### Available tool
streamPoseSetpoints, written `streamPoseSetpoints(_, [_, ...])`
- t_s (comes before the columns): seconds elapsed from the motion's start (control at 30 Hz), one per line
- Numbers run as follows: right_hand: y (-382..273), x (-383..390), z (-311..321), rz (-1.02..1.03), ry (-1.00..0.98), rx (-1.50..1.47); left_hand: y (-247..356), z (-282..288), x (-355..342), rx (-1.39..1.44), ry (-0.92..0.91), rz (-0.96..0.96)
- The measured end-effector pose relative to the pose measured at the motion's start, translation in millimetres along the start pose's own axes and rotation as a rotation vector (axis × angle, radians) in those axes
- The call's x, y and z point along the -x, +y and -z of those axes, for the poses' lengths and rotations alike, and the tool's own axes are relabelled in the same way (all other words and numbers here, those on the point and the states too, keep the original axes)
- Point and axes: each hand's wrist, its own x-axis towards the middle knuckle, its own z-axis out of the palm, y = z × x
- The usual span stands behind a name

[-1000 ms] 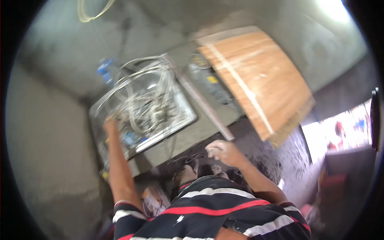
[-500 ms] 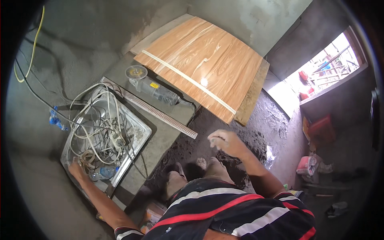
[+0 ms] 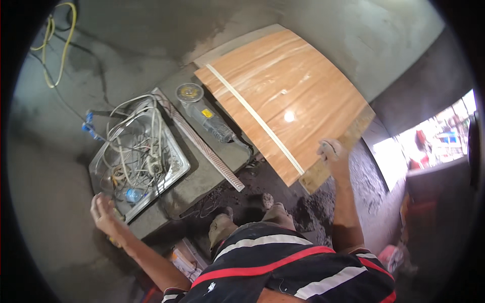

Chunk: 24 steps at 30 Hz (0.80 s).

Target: The person cuts a tile with an angle grinder, carries the cut strip across the room to check its placement, and positions the main tile onto the counter.

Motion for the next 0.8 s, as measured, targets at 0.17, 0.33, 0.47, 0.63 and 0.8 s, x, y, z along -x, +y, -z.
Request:
streamPoseSetpoints(0.17, [11.6,-41.9,3.9,-0.100,-0.058,-0.320,33.5,-67.2,94.6,-0.097,-0.196,0.061])
streamPoseSetpoints(0.33, [5.0,-73.3,-33.7,-0.134,-0.270,-0.419,23.3,-147.8,152.6,0.004,-0.631,0.327])
streamPoseSetpoints(0.47, [-10.5,-79.6,-79.6,-0.117,-0.547,-0.391,-21.4,-253.8,144.7,-0.167,-0.713,0.550])
streamPoseSetpoints(0.63, [-25.4,-77.6,-125.9,-0.046,-0.649,-0.191,-71.5,-347.4,127.2,-0.206,-0.651,0.425])
streamPoseSetpoints(0.8, [-28.8,-82.7,-176.2,0.139,-0.703,0.067,-103.4,-390.4,105.2,-0.327,-0.679,0.362])
